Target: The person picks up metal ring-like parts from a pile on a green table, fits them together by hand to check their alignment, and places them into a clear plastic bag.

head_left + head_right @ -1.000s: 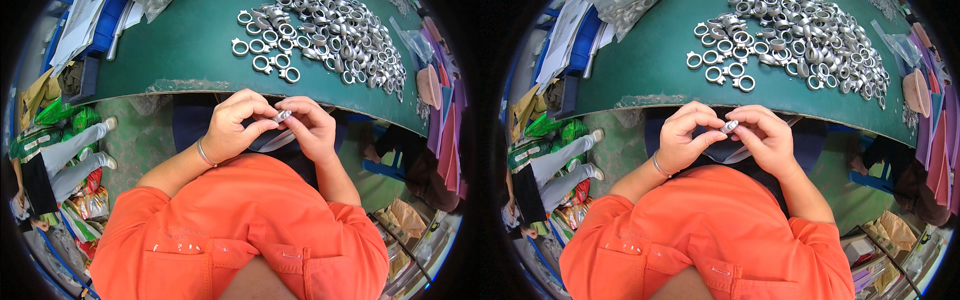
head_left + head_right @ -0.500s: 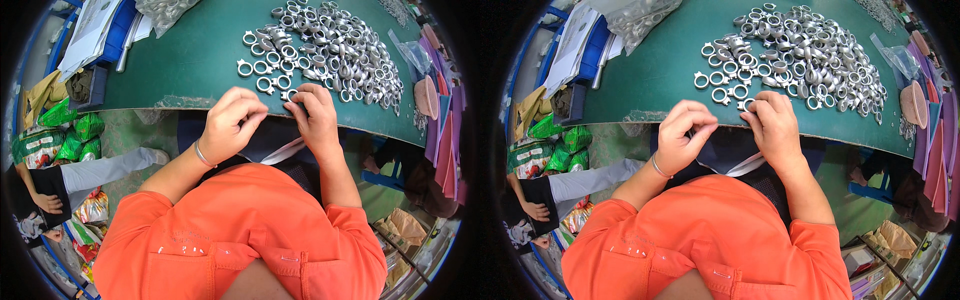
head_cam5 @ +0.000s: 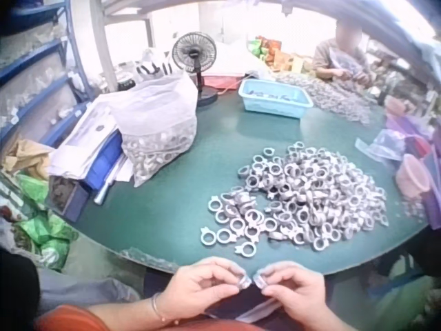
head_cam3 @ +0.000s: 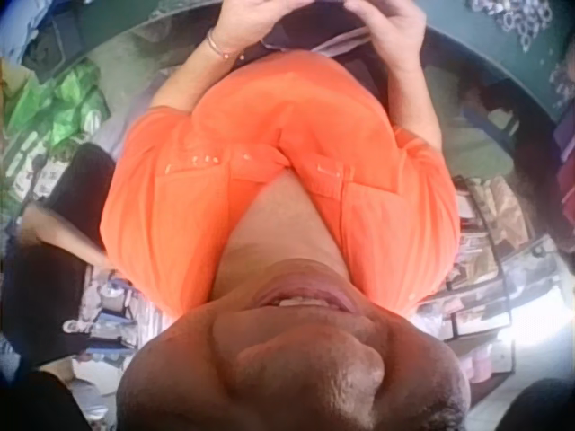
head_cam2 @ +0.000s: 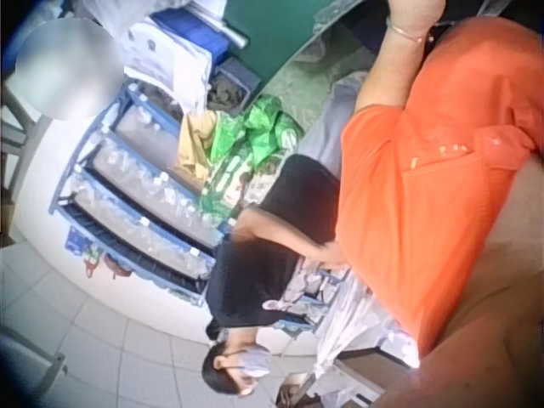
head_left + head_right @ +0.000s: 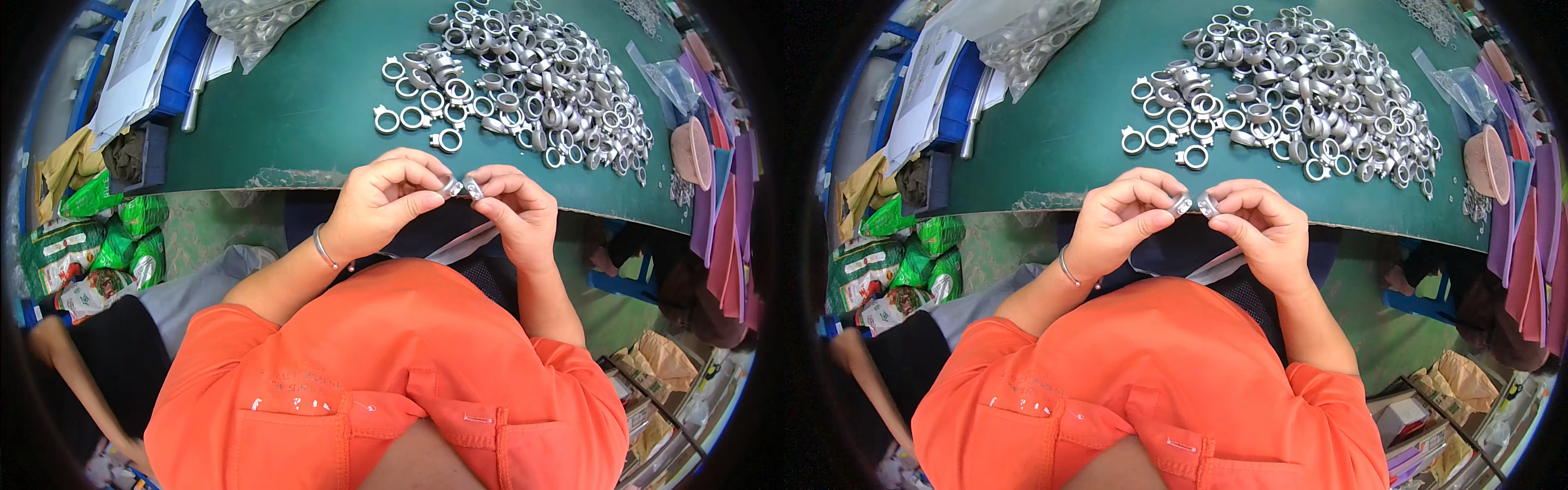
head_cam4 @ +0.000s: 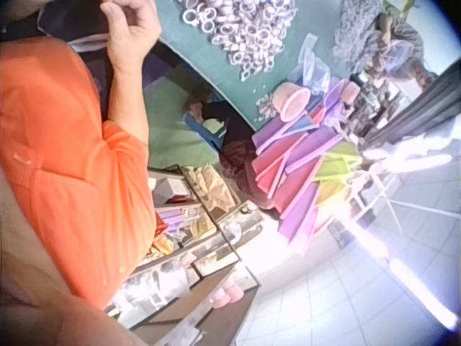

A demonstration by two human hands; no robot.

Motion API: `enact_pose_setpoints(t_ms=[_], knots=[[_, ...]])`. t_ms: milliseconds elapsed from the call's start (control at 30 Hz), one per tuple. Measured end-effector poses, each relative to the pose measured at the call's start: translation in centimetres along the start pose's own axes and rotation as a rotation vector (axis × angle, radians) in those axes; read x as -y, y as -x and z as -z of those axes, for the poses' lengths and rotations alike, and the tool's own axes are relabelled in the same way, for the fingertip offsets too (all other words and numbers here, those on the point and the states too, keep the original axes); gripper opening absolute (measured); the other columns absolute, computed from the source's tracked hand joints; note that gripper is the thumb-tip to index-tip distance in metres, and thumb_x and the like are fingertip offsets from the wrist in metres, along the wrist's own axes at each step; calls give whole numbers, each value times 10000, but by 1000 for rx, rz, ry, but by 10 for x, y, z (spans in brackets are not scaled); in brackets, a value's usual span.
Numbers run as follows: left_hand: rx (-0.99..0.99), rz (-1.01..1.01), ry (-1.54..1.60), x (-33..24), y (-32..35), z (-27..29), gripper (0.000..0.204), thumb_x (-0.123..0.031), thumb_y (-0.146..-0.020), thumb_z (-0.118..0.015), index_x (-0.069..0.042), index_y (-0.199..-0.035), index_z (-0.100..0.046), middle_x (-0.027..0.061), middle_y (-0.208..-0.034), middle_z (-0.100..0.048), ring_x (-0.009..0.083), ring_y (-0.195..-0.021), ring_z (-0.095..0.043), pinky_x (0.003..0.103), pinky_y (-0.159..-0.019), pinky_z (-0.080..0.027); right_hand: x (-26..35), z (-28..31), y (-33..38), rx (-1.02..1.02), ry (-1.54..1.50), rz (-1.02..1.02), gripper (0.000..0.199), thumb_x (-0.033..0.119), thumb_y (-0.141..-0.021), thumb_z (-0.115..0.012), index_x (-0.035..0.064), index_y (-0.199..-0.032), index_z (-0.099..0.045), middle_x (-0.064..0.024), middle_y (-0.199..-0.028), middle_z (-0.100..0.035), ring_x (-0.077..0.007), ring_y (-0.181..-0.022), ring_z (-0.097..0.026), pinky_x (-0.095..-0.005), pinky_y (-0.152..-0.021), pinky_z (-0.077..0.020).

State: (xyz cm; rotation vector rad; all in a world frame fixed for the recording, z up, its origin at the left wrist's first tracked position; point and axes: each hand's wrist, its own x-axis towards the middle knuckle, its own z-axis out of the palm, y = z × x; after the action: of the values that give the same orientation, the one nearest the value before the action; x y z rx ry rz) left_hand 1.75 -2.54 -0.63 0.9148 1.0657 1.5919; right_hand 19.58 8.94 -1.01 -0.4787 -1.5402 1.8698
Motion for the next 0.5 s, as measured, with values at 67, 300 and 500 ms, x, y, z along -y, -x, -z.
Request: enact_pose_setpoints(t_ms=[67,300,500], knots=[[11,32,87,0,0,1,98,20,-877,-654,27,-975,-652,130,-1105,-613,166,-988,-605,291,-854,-519,-3,1,0,14,-133,-49,130,-39,-882,-637,-42,-1011,-619,-140,-1032,-660,-164,-864,-657,-273,-722,-551],[-28,276,523,3,0,6,130,-29,-913,-627,16,-1036,-620,138,-1097,-660,173,-932,-648,299,-802,-549,2,0,-1,11,-286,-229,180,-41,-907,-566,-30,-1086,-578,-135,-1011,-658,-155,-786,-658,-248,-653,-545],[96,119,-243,-13,14,6,138,-41,-855,-696,-1,-986,-678,76,-909,-688,137,-734,-656,267,-699,-552,15,-9,5,305,546,99,264,-141,-757,-584,18,-960,-638,-102,-977,-600,-154,-755,-629,-267,-611,-520]])
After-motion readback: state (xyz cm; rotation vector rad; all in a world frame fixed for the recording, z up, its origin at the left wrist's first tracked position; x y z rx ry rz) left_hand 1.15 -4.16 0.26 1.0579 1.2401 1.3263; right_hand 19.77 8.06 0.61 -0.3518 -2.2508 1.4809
